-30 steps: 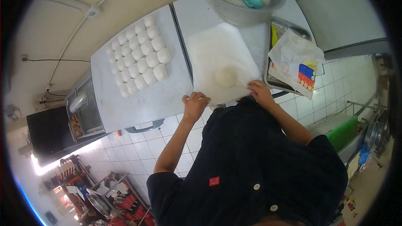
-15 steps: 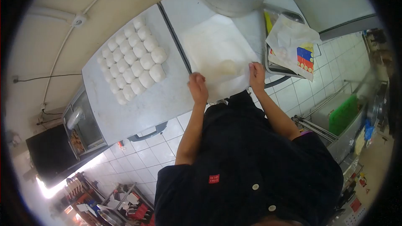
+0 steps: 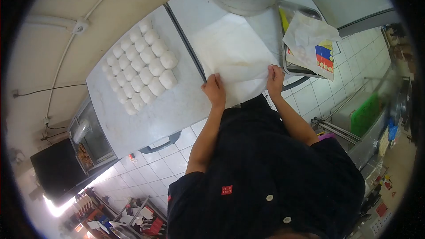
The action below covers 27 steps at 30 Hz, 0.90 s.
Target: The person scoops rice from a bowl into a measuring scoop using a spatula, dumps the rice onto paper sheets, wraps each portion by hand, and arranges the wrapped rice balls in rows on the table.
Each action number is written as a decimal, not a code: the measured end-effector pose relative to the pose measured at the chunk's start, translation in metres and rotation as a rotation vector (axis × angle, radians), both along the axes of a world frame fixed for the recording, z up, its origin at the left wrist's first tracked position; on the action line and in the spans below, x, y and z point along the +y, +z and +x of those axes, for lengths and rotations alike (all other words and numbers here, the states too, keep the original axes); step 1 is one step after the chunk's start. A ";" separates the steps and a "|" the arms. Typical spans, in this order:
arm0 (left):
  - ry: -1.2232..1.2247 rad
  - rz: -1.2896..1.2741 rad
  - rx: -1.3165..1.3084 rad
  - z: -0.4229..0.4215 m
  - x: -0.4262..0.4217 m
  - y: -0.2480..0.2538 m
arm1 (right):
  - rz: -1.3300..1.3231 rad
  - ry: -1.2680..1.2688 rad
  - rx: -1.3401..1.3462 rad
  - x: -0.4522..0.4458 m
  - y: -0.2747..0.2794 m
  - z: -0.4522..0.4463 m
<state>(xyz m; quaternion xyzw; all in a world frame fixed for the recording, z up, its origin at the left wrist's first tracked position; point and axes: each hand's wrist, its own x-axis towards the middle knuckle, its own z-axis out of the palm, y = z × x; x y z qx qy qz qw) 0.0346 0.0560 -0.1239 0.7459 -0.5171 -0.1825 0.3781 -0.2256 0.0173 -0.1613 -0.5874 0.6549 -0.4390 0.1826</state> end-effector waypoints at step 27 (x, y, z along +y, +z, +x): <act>-0.151 0.034 -0.269 -0.021 0.048 0.020 | -0.069 0.197 0.284 -0.019 0.087 0.018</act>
